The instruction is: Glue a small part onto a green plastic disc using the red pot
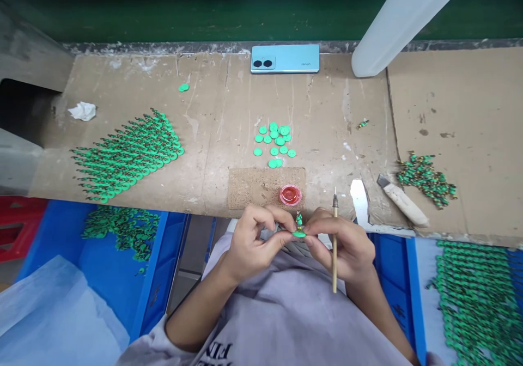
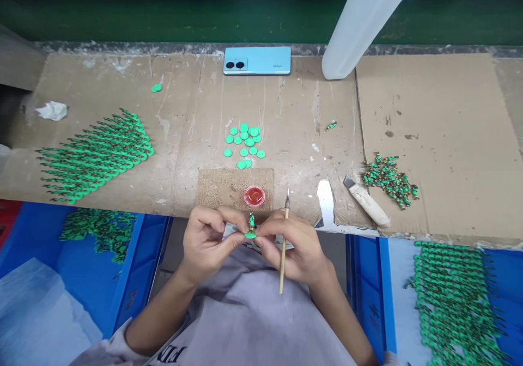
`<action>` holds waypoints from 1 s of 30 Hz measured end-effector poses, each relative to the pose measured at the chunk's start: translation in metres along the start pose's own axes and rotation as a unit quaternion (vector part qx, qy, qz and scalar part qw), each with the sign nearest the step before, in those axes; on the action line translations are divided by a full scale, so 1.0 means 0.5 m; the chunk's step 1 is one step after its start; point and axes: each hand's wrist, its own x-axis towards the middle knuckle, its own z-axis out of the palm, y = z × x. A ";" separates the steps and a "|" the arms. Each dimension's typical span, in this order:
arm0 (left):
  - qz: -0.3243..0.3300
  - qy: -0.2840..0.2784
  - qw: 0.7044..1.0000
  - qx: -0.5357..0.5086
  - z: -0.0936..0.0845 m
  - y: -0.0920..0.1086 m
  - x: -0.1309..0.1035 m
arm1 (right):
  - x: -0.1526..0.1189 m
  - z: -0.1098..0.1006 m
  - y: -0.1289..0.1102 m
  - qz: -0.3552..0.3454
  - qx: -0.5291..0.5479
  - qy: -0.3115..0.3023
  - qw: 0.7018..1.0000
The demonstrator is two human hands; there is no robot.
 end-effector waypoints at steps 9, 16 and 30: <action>0.014 -0.005 1.000 -0.028 0.006 -0.013 -0.001 | -0.002 0.005 0.003 -0.020 -0.017 -0.007 1.000; 0.074 -0.022 0.995 0.067 -0.006 -0.016 -0.008 | -0.006 0.013 0.000 -0.028 -0.046 -0.016 0.998; -0.096 0.033 0.989 -0.104 0.014 -0.035 -0.025 | -0.052 -0.008 0.027 -0.005 -0.105 -0.005 0.994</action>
